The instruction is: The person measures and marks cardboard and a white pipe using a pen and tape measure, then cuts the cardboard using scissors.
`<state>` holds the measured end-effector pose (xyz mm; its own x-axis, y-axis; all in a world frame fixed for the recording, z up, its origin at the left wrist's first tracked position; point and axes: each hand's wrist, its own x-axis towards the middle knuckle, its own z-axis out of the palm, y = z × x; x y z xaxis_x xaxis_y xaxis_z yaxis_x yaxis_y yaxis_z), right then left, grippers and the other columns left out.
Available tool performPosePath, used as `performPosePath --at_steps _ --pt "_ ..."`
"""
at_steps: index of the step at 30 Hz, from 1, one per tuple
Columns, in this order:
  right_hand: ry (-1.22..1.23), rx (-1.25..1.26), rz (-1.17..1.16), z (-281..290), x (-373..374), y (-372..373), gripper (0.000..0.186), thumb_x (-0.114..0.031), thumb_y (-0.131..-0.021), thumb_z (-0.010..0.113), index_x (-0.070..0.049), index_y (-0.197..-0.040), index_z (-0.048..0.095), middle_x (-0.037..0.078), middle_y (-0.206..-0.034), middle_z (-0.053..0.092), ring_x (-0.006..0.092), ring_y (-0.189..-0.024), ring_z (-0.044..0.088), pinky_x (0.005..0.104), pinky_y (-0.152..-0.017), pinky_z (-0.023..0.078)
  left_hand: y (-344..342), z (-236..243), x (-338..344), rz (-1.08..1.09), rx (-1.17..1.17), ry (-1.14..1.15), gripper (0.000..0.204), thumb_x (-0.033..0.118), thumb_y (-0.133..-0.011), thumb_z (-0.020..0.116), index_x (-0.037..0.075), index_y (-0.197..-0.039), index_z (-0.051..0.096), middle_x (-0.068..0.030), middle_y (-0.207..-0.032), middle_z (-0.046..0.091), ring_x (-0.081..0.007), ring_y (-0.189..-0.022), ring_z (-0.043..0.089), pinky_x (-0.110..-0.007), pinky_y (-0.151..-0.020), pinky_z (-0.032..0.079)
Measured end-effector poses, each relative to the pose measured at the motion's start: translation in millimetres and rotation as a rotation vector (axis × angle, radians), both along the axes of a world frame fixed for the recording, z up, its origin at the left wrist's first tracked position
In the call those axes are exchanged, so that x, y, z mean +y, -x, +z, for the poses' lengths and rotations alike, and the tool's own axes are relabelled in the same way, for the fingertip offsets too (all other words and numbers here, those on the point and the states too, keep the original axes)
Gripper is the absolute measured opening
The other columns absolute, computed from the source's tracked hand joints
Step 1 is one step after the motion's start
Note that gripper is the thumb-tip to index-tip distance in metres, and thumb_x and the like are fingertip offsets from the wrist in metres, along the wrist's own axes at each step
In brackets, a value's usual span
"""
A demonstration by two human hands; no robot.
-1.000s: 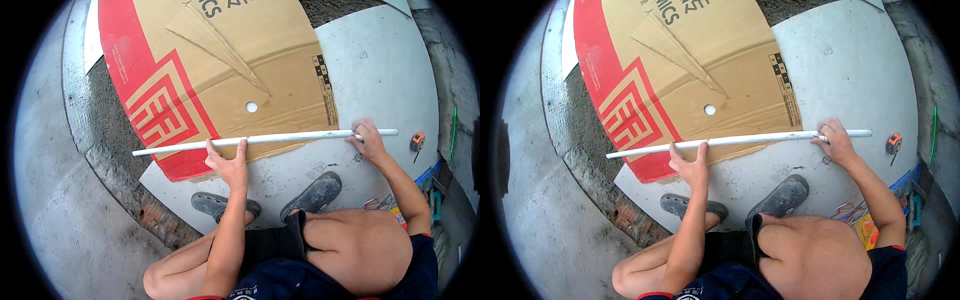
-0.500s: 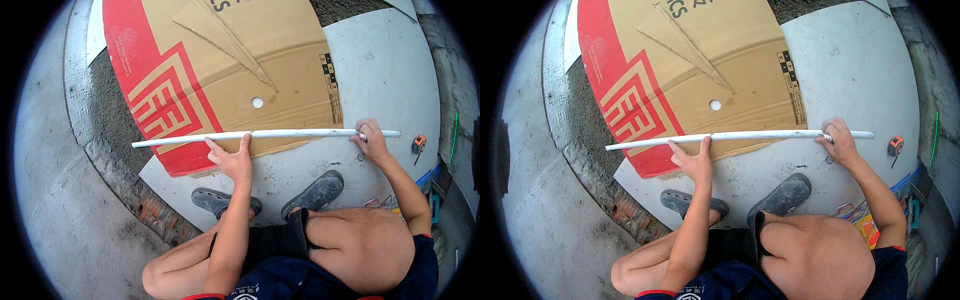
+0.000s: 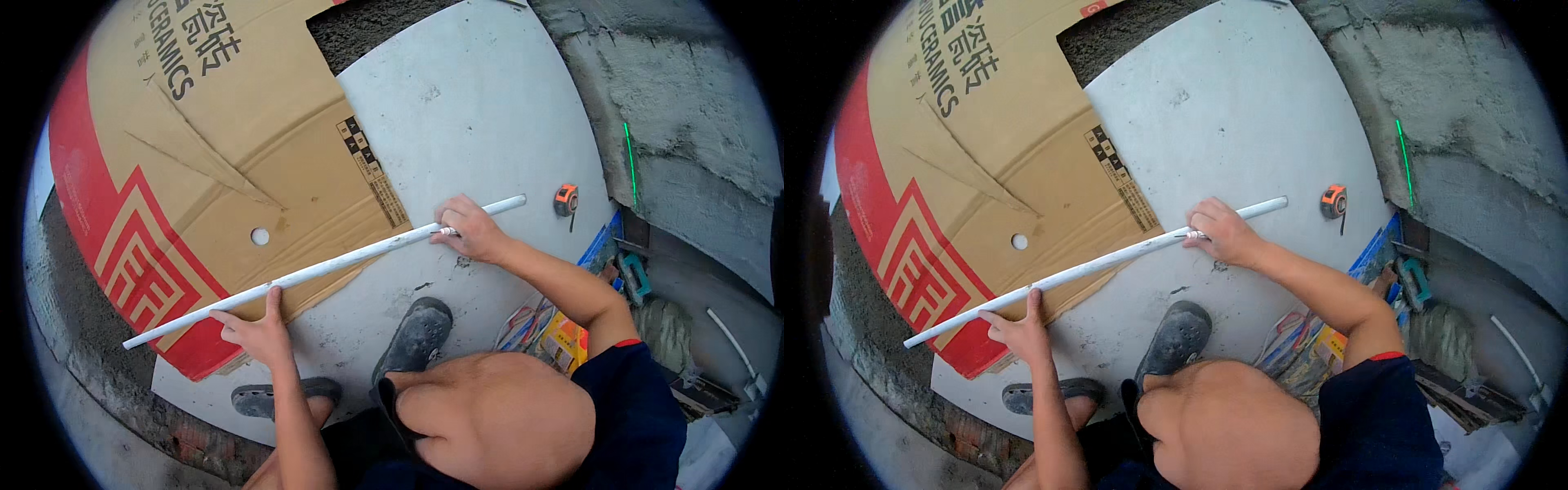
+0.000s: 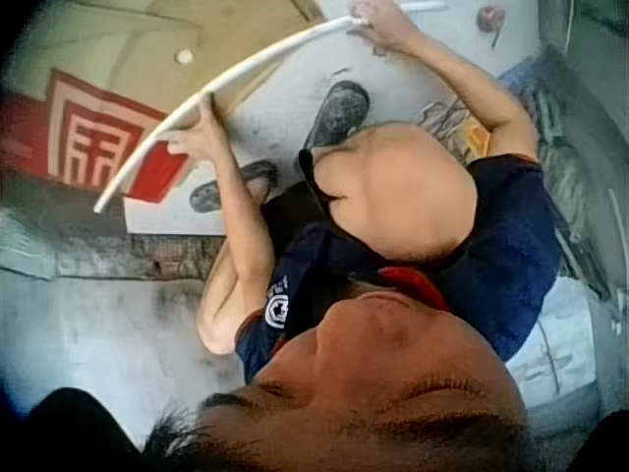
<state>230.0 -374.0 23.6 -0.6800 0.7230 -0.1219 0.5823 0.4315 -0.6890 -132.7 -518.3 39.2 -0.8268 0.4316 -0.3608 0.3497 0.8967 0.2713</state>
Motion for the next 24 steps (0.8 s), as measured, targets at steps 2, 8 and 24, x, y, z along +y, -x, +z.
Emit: performPosePath --at_steps 2,8,24 --pt "0.004 -0.027 0.002 3 1 -3 0.034 -0.017 -0.075 0.084 -0.006 -0.077 0.051 0.008 -0.093 0.059 0.0281 -0.087 0.055 0.0393 -0.077 0.047 -1 0 2 0.002 -0.006 0.02 0.129 0.057 -0.072 0.084 -0.006 -0.157 0.009 -0.0311 -0.139 0.032 -0.045 -0.123 0.045 -0.046 -0.105 0.04" --pt "-0.012 -0.083 0.022 7 4 1 0.036 -0.022 -0.076 0.083 -0.005 -0.081 0.052 0.009 -0.095 0.059 0.0295 -0.092 0.056 0.0403 -0.079 0.047 1 2 1 -0.001 0.02 0.025 0.13 0.058 -0.071 0.085 -0.006 -0.157 0.009 -0.0306 -0.139 0.032 -0.0449 -0.123 0.046 -0.047 -0.103 0.041" --pt "0.114 0.197 0.159 12 -25 245 0.015 -0.014 -0.092 0.059 -0.005 -0.104 0.059 0.016 -0.084 0.061 0.0378 -0.068 0.065 0.0479 -0.06 0.054 0 3 3 -0.004 0.014 0.017 0.133 0.053 -0.066 0.089 -0.005 -0.156 0.011 -0.0255 -0.126 0.04 -0.0426 -0.108 0.053 -0.047 -0.087 0.051"
